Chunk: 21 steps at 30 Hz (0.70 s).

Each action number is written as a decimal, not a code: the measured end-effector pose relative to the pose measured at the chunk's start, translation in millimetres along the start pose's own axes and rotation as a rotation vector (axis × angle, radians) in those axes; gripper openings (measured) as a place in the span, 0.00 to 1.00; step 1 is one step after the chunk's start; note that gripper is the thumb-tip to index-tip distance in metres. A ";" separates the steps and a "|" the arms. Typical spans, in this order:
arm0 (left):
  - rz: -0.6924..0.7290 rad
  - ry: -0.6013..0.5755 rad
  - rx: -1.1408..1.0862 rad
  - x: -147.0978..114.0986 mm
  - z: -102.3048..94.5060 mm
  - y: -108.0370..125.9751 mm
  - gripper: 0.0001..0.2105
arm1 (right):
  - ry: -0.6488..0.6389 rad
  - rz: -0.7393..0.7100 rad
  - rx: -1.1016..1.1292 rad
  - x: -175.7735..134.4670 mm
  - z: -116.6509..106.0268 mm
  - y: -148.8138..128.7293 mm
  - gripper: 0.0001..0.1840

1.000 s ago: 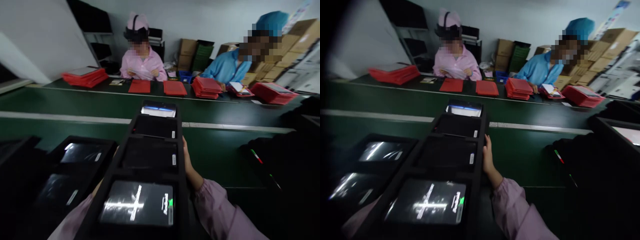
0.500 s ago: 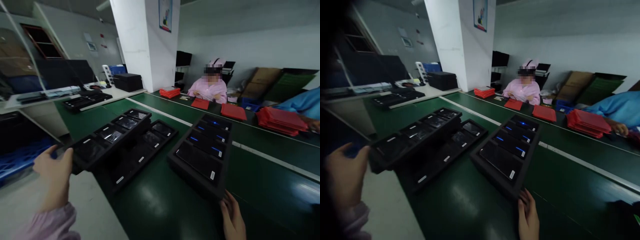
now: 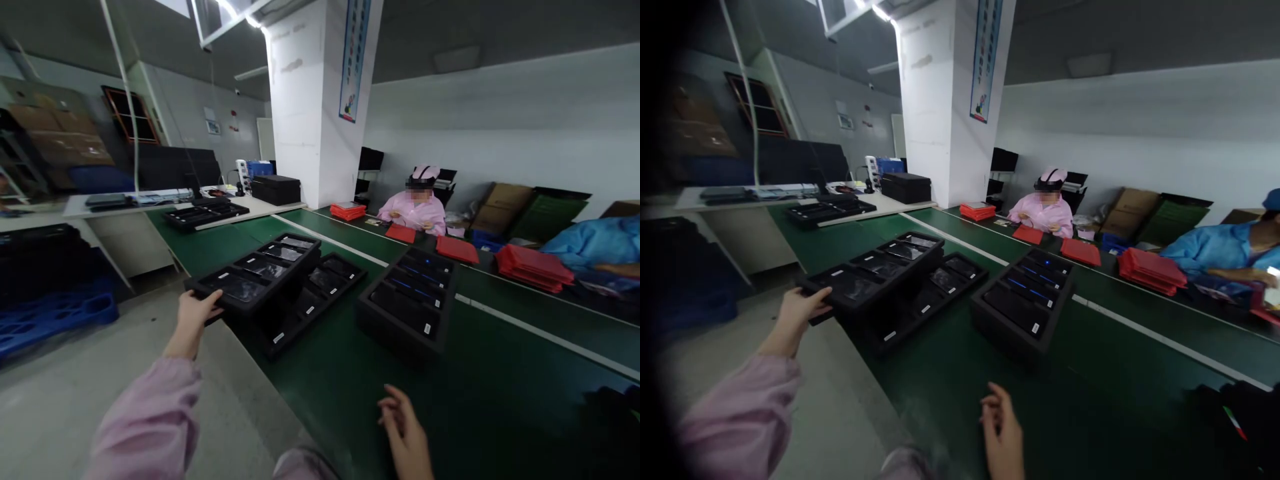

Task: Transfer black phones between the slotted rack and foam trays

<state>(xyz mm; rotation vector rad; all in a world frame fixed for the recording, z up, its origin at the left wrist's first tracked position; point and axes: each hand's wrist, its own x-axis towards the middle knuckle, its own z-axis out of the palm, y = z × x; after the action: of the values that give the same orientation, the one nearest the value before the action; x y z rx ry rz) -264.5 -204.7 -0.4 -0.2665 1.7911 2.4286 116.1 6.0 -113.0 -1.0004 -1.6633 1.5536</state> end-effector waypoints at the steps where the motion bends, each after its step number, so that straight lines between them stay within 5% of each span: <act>1: -0.048 0.026 -0.035 -13.3 0.9 -6.5 0.15 | -0.095 0.013 0.046 -8.7 20.5 5.0 0.36; 6: -0.288 -0.101 -0.242 -93.1 13.1 -46.6 0.06 | -0.349 0.176 0.304 1.6 144.4 -0.2 0.49; 9: -0.364 -0.194 -0.244 -126.1 14.3 -66.7 0.15 | -0.347 0.264 0.440 42.2 214.0 -27.4 0.36; 12: -0.340 -0.172 -0.201 -135.6 4.1 -76.8 0.16 | -0.224 0.294 0.511 71.8 246.7 -48.1 0.25; 15: -0.282 -0.108 -0.133 -125.2 -16.3 -72.4 0.15 | -0.114 0.282 0.472 65.1 226.2 -39.7 0.23; 21: -0.122 0.054 -0.076 -73.1 -38.3 -63.6 0.20 | 0.024 0.095 0.125 -17.5 99.5 3.7 0.29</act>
<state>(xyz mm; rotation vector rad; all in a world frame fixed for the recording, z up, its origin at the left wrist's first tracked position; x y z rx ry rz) -177.8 -221.3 -55.7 -0.4398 1.6528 2.4286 39.8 -59.3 -125.2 -1.0411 -1.5021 1.6787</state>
